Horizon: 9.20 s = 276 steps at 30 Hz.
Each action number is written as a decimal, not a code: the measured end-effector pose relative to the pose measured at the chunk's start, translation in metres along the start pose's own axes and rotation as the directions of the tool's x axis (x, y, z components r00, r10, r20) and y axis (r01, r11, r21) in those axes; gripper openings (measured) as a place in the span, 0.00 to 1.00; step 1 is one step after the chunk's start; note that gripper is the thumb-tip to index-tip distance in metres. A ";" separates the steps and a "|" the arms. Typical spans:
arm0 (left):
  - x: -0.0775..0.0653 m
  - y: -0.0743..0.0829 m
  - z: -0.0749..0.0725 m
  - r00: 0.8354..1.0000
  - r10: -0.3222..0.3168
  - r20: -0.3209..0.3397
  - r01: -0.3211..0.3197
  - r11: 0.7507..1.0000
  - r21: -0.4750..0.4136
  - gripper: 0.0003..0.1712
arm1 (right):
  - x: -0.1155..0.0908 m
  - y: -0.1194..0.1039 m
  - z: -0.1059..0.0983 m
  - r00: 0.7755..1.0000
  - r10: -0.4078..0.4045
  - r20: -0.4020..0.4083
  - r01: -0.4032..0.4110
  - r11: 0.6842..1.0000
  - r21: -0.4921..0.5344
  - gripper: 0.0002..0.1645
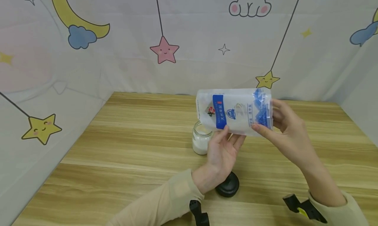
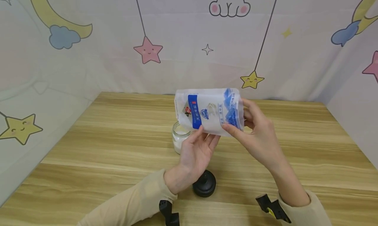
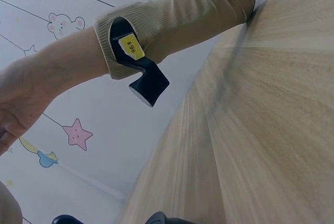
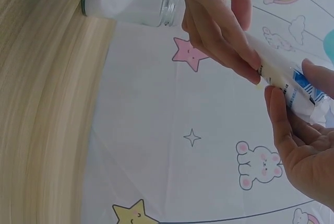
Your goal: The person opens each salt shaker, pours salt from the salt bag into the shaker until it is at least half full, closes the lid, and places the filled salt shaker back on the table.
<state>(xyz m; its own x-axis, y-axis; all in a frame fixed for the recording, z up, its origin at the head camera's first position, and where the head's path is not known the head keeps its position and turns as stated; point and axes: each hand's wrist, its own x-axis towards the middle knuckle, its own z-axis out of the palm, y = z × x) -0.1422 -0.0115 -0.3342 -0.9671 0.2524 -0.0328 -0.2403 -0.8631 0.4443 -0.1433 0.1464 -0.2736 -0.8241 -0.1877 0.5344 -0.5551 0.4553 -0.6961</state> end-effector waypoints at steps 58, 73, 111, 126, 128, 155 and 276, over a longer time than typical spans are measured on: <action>-0.001 -0.001 0.001 1.000 0.019 0.009 -0.019 1.000 0.003 0.22 | 0.000 -0.002 0.002 1.000 -0.001 -0.020 0.001 1.000 0.006 0.38; 0.002 -0.001 0.001 0.999 0.030 -0.011 -0.029 0.998 0.062 0.20 | 0.000 -0.001 0.004 0.998 -0.058 -0.033 0.058 0.998 0.003 0.36; 0.000 0.001 0.002 1.000 0.000 -0.013 0.001 0.999 0.049 0.24 | 0.001 -0.001 0.002 0.998 -0.057 -0.009 0.057 0.998 -0.009 0.41; 0.001 0.002 0.001 1.000 -0.008 0.003 0.008 0.999 0.035 0.23 | 0.000 -0.001 0.002 0.998 -0.070 -0.004 0.070 0.997 -0.012 0.42; 0.001 0.002 0.001 1.000 -0.006 0.004 0.006 0.999 0.041 0.23 | 0.000 -0.001 0.003 0.997 -0.072 -0.007 0.072 0.997 -0.012 0.42; 0.000 0.002 0.001 0.999 -0.023 0.024 0.022 0.999 0.047 0.23 | 0.000 0.000 0.004 0.995 -0.091 -0.035 0.091 0.996 -0.001 0.41; 0.000 0.003 0.000 0.999 -0.038 0.014 0.037 0.997 0.064 0.21 | -0.002 -0.004 0.006 0.997 -0.070 -0.016 0.069 0.997 -0.021 0.40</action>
<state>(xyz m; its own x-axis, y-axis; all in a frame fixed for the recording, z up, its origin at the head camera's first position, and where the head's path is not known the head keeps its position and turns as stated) -0.1434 -0.0146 -0.3331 -0.9560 0.2910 -0.0365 -0.2697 -0.8237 0.4988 -0.1402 0.1399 -0.2745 -0.7815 -0.2048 0.5894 -0.6085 0.4594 -0.6471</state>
